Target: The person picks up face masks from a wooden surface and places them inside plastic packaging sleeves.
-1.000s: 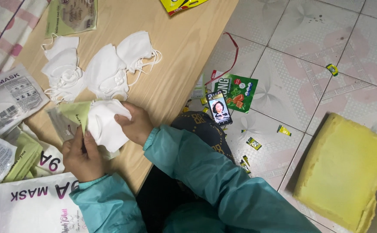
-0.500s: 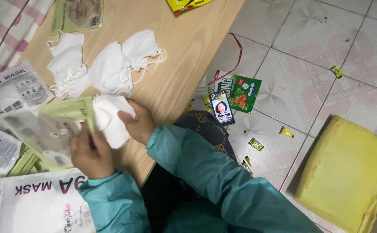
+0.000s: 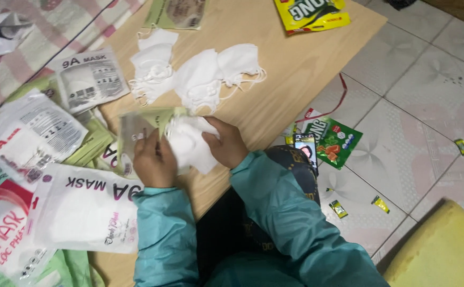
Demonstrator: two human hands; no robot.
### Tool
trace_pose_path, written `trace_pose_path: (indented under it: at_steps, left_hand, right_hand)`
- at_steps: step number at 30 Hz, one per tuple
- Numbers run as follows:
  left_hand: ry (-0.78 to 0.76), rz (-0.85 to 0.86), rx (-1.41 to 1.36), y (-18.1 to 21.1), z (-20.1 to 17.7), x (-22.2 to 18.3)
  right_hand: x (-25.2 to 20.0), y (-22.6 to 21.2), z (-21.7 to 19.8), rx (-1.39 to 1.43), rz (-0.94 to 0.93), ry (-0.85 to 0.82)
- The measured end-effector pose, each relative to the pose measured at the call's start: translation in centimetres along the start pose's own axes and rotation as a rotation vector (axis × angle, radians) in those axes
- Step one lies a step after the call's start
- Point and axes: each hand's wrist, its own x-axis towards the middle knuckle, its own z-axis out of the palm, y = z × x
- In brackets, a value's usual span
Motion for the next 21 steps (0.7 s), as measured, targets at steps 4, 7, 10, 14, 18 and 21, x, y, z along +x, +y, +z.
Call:
trace_pose_path:
  at_steps: [4,7,10,14,18,21]
  left_hand:
    - [-0.006,-0.03,-0.057,0.0,0.8,-1.0]
    - [-0.053,-0.043,-0.118,0.6,1.6,-2.0]
    - [-0.06,-0.057,-0.255,1.0,2.1,-2.6]
    - [-0.091,-0.002,-0.298,1.8,1.3,-1.7]
    - [-0.168,0.059,-0.375,3.7,0.5,-1.7]
    - [-0.153,0.184,-0.339,5.3,-0.4,-2.9]
  right_hand:
    - [0.5,1.0,0.4,0.021,0.096,-0.115]
    - [0.5,1.0,1.2,0.034,0.216,-0.068]
    - [0.5,0.1,1.6,0.18,0.259,0.12]
    - [0.2,-0.8,1.2,-0.007,0.238,-0.06]
    - [0.7,1.2,3.3,-0.267,0.194,-0.085]
    - [0.7,0.6,4.1,-0.22,0.191,-0.132]
